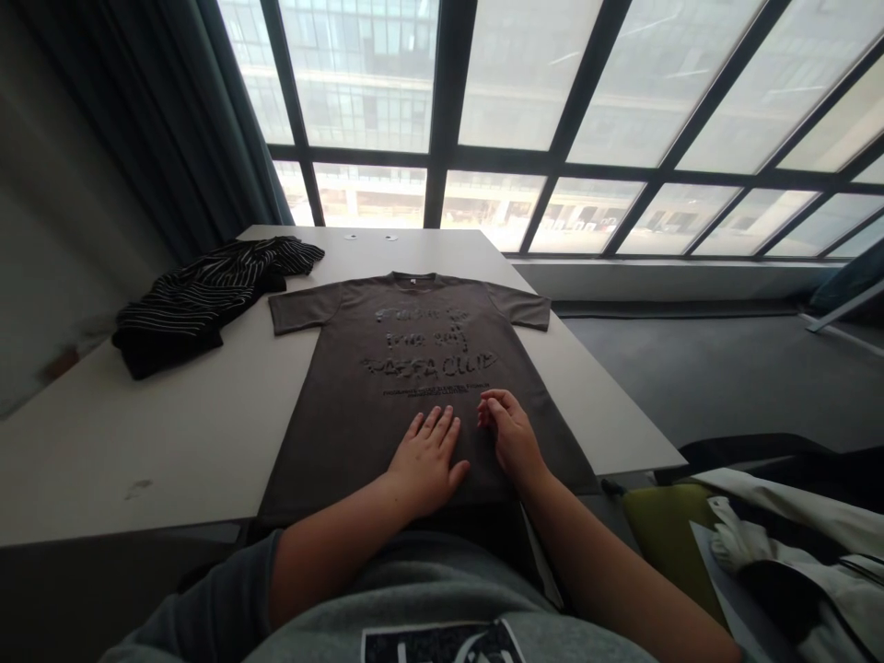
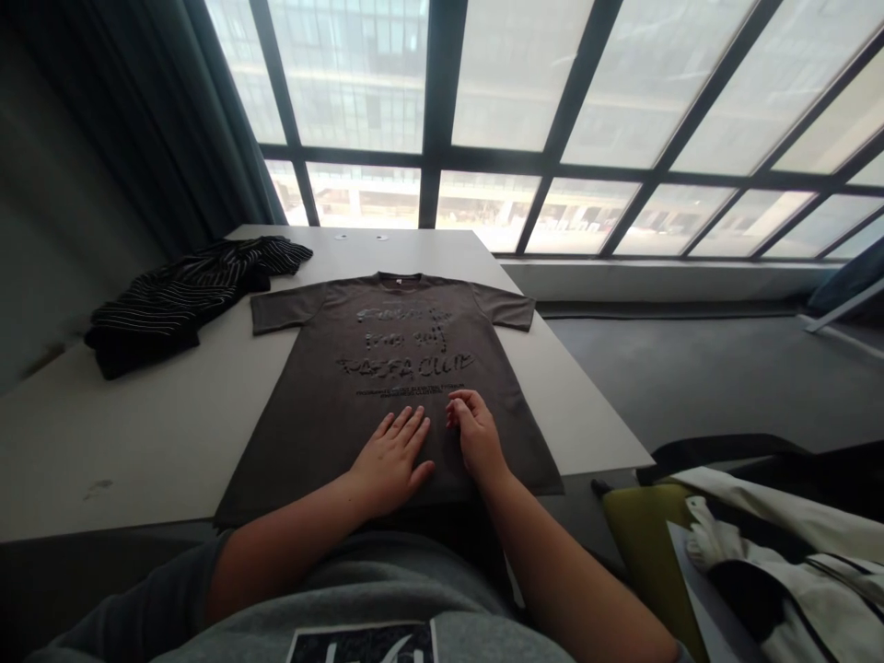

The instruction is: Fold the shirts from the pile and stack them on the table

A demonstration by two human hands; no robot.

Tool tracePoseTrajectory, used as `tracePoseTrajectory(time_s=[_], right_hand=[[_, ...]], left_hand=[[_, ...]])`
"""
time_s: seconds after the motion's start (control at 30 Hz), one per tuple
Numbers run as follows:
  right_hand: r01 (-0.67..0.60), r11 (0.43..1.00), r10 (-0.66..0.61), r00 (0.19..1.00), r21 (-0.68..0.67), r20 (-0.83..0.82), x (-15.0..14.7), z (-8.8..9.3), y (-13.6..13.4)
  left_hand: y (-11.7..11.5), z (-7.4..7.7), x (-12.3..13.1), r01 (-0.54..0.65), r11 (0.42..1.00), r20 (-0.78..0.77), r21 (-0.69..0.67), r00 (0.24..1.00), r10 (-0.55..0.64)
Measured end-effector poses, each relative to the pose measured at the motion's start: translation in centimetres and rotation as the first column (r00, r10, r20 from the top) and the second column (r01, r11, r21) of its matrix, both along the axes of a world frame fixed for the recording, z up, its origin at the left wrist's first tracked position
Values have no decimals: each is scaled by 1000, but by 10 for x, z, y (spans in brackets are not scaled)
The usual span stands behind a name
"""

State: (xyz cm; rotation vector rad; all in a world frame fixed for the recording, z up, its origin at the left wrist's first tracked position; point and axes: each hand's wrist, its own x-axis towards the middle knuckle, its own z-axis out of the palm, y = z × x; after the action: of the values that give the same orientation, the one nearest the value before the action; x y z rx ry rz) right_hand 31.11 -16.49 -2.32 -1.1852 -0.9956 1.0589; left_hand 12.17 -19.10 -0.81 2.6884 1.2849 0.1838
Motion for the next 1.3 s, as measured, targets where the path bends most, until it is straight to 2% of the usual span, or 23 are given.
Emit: tracePoseTrajectory(time_s=[0.27,0.5,0.6,0.67,0.73,0.93,1.03,1.13,1.3], right_hand=[[-44,999,44,998,-2,35,1,5,-3],[-44,999,44,994,9,-100,0,9,-6],[-52,999,53,988,13,-145,-1,10,-6],[-47,999,49,984,18,-172,-2,11,-6],[-29,999,34,980,28,-198,-3,11,-6],[93,992,-71,973,90,-221,-1,6,-3],[205,973,-181,962,105,-203,0,1,-2],[244,965,-222,954,93,-199,1,-1,-2],[182,979,-166,973,88,-164,1,1,-3]], left_hand=[[-12,-6,-31,-29,999,-49,34,998,30],[-33,-19,-91,-97,989,-128,109,986,110],[-39,-19,-105,-131,986,-153,105,977,146],[-38,-15,-100,-154,981,-146,115,975,170],[-30,-9,-82,-151,980,-130,125,977,168],[11,6,18,-85,991,-84,107,992,94],[26,6,52,-125,989,-72,78,989,131],[36,2,58,-204,979,-60,20,977,205],[46,-1,21,-302,953,-83,-22,951,299]])
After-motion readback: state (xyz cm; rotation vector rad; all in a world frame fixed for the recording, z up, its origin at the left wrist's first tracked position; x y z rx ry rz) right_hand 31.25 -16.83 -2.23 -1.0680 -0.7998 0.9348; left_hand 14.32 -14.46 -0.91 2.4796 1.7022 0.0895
